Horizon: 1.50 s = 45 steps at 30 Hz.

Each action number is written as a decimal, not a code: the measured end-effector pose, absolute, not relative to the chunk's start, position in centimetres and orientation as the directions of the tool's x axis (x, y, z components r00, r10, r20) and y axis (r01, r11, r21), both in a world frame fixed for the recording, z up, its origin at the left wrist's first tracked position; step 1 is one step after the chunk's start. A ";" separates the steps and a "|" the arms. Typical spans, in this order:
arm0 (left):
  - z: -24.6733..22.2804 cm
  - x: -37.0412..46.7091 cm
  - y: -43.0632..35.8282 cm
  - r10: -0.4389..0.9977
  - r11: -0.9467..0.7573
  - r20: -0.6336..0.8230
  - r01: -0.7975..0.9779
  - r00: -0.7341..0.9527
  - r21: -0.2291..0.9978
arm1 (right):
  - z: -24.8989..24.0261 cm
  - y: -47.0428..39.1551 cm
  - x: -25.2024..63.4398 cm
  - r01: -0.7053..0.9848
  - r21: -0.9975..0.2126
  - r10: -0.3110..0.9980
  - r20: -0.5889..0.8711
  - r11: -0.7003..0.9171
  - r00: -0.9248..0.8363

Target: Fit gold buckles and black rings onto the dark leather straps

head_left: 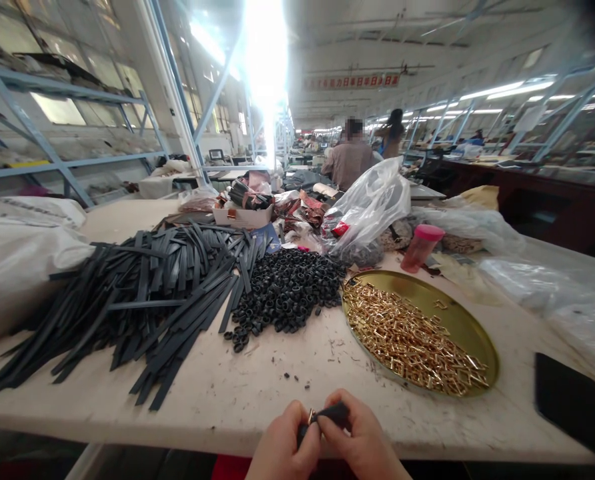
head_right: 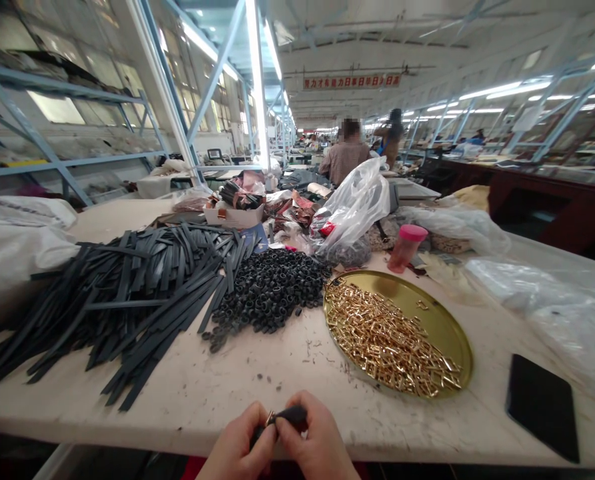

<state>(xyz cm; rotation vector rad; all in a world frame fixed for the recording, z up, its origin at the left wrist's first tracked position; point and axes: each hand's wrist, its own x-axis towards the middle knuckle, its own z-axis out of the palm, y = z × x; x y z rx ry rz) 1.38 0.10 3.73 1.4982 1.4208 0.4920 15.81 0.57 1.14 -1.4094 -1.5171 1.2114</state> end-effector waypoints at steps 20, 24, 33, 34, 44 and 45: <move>0.7 0.4 7.8 0.907 0.354 -0.375 0.139 0.190 0.925 | -1.4 19.5 17.0 0.619 -0.774 0.991 0.110 0.133 -0.076; 1.5 -0.1 7.6 0.941 0.296 -0.322 0.205 0.104 0.933 | -0.5 15.9 17.0 0.521 -0.848 0.993 0.055 0.102 -0.105; 4.9 1.5 5.2 0.977 0.085 -0.169 0.486 0.132 0.870 | 3.5 6.1 16.8 -0.417 -0.807 0.906 -0.335 -0.418 -0.259; 5.0 1.5 4.9 0.974 0.081 -0.176 0.510 0.140 0.856 | 3.3 5.7 16.7 -0.427 -0.813 0.918 -0.326 -0.395 -0.228; 4.7 1.7 2.4 0.969 0.102 -0.196 0.486 0.147 0.868 | 1.8 3.3 15.2 -0.248 -0.946 0.974 -0.181 -0.211 -0.136; 4.8 1.9 2.2 0.969 0.124 -0.205 0.442 0.141 0.888 | 1.9 3.0 15.0 -0.271 -0.937 0.972 -0.188 -0.221 -0.144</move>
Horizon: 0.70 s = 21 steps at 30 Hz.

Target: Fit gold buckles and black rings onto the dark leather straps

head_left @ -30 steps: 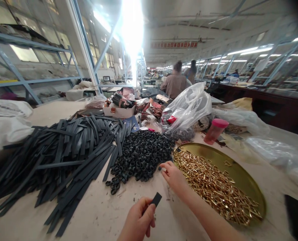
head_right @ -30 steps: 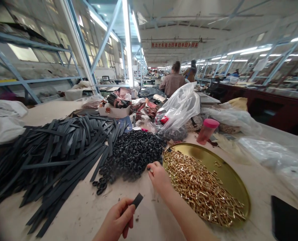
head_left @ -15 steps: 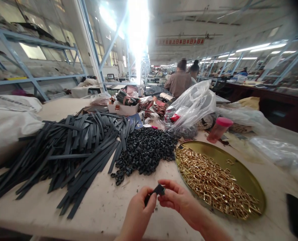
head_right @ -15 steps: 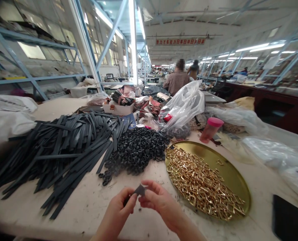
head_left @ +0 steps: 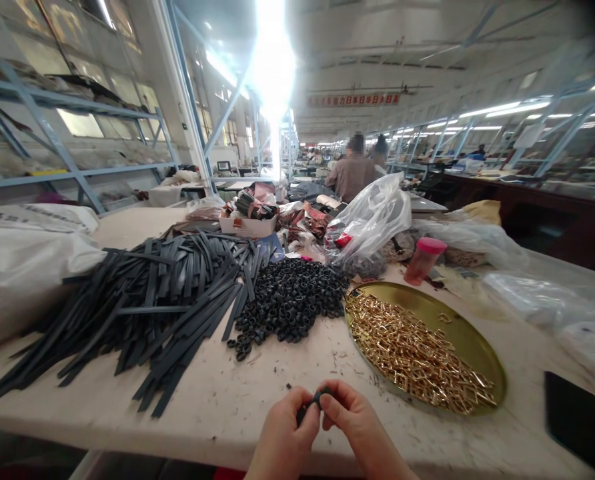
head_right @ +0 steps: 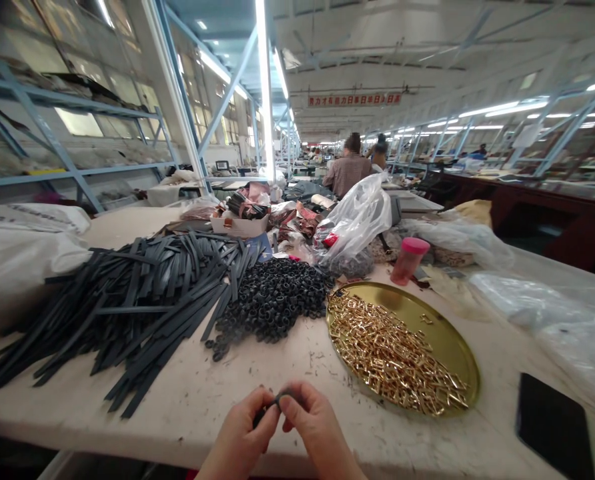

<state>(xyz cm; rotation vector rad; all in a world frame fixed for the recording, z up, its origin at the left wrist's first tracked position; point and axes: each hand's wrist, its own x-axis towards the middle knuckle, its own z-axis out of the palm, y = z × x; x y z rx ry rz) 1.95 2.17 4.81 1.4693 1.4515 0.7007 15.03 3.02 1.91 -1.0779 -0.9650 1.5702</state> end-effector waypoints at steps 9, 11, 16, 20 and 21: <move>5.7 1.9 0.9 0.933 0.195 -0.238 0.178 0.268 0.964 | 1.7 1.2 14.3 -0.277 -0.949 0.989 -0.134 -0.148 -0.067; 5.2 1.7 1.0 0.941 0.204 -0.238 0.155 0.242 0.966 | 1.9 0.9 14.1 -0.332 -0.932 0.989 -0.120 -0.144 -0.091; 3.7 1.3 1.3 0.945 0.207 -0.242 0.169 0.221 0.964 | 1.8 1.4 14.3 -0.486 -0.812 0.946 -0.259 -0.324 -0.196; 3.3 0.9 1.8 0.962 0.175 -0.241 0.384 0.131 0.906 | 0.6 1.8 14.3 -0.485 -0.727 0.869 -0.342 -0.487 -0.358; 3.3 0.7 2.0 0.961 0.175 -0.251 0.445 0.119 0.878 | 0.3 1.8 14.3 -0.479 -0.694 0.836 -0.367 -0.538 -0.407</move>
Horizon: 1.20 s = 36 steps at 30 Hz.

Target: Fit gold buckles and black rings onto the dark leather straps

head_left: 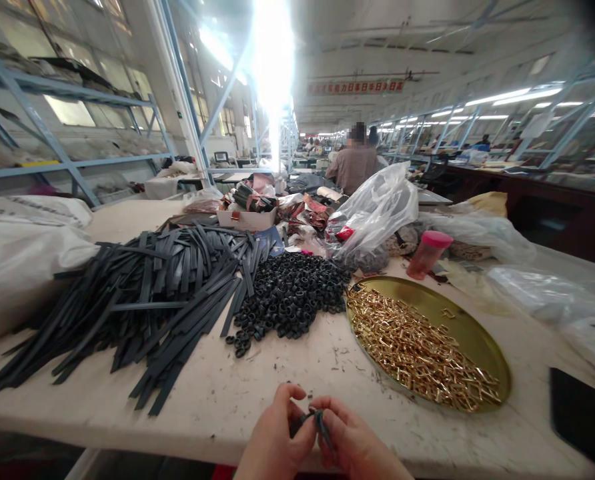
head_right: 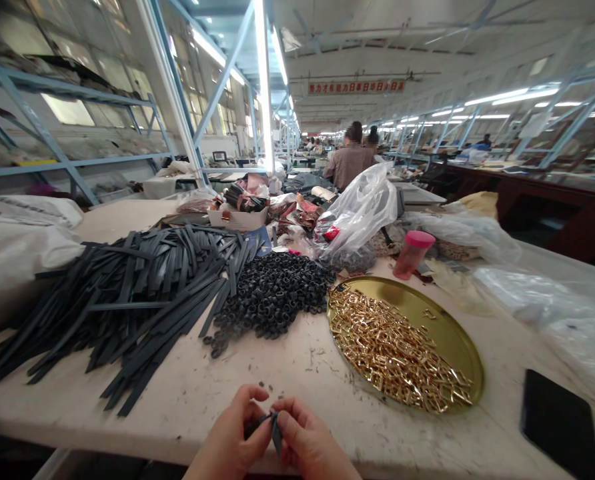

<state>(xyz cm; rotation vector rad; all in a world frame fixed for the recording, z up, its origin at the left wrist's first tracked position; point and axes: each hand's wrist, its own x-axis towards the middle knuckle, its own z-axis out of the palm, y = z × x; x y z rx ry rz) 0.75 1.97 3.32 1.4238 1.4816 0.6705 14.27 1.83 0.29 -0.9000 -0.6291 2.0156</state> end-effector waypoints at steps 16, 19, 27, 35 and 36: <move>4.3 0.7 2.1 0.848 0.439 -0.422 0.021 0.322 0.898 | -0.2 2.4 15.1 0.054 -0.994 0.994 -0.098 -0.100 0.041; 4.3 1.2 1.9 0.829 0.477 -0.453 0.009 0.327 0.879 | 0.0 1.6 15.3 0.235 -0.969 0.997 0.074 0.081 -0.035; 3.4 1.1 1.0 0.791 0.525 -0.472 -0.036 0.389 0.850 | 0.4 0.1 16.1 0.379 -0.913 0.973 0.067 0.149 -0.219; 3.7 0.8 -0.3 0.783 0.500 -0.477 0.053 0.400 0.864 | 1.9 -0.3 16.9 0.532 -0.759 0.855 0.063 0.376 -0.514; 3.8 0.9 -0.5 0.770 0.507 -0.484 0.061 0.415 0.860 | 2.0 -0.4 17.0 0.529 -0.759 0.839 0.040 0.378 -0.542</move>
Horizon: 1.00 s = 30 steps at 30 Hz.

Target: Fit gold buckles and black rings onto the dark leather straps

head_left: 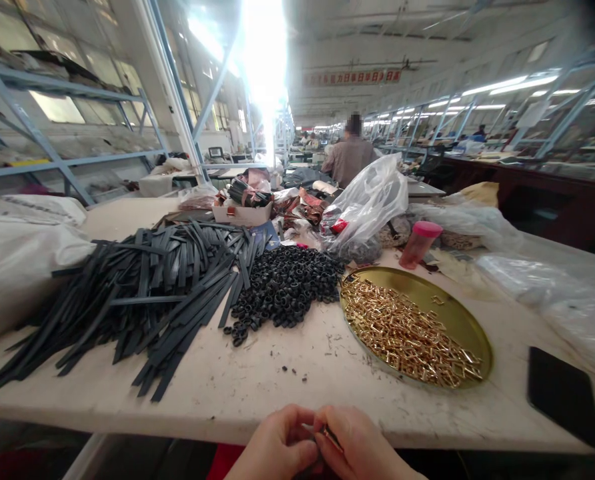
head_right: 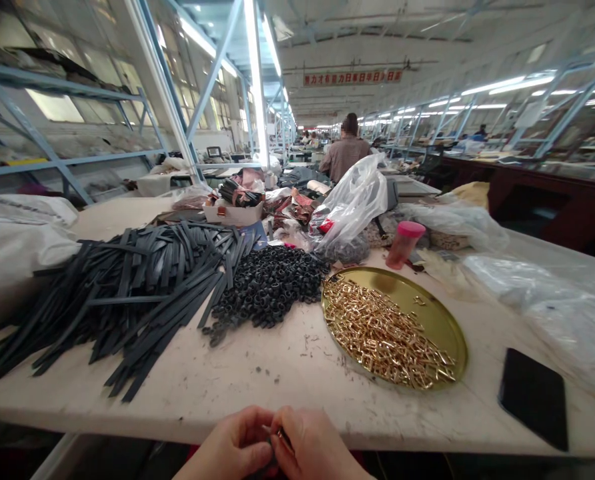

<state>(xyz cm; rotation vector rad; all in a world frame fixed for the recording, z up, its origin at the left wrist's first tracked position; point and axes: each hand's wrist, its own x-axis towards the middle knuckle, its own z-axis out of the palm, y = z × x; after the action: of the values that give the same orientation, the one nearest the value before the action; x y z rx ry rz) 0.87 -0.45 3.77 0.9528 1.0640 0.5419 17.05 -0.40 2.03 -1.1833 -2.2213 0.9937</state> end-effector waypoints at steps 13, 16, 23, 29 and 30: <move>5.5 -0.1 0.1 0.596 0.480 -0.649 0.438 0.472 0.760 | 1.0 -0.8 16.7 0.328 -0.920 0.881 0.037 0.213 -0.471; 5.1 0.3 0.5 0.616 0.416 -0.599 0.434 0.512 0.799 | 0.5 -0.9 16.6 0.357 -0.890 0.870 0.082 0.283 -0.486; 3.6 0.0 3.8 0.882 -0.005 -0.329 0.704 0.338 0.710 | -1.6 3.3 15.3 0.548 -0.804 0.971 0.157 0.232 -0.181; 4.1 -7.0 11.9 0.998 0.016 -0.058 0.876 0.014 0.481 | -4.7 7.9 16.2 0.740 -0.600 0.929 0.359 0.304 -0.091; 4.1 -8.6 13.7 0.997 0.070 -0.037 0.894 -0.060 0.442 | -5.4 8.2 16.6 0.754 -0.571 0.918 0.384 0.324 -0.104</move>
<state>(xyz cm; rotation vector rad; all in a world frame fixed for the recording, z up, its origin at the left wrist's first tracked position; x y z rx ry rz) -8.60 13.70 4.06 1.8891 2.0243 0.4350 16.57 8.16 -5.43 -1.4740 -1.8993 0.3009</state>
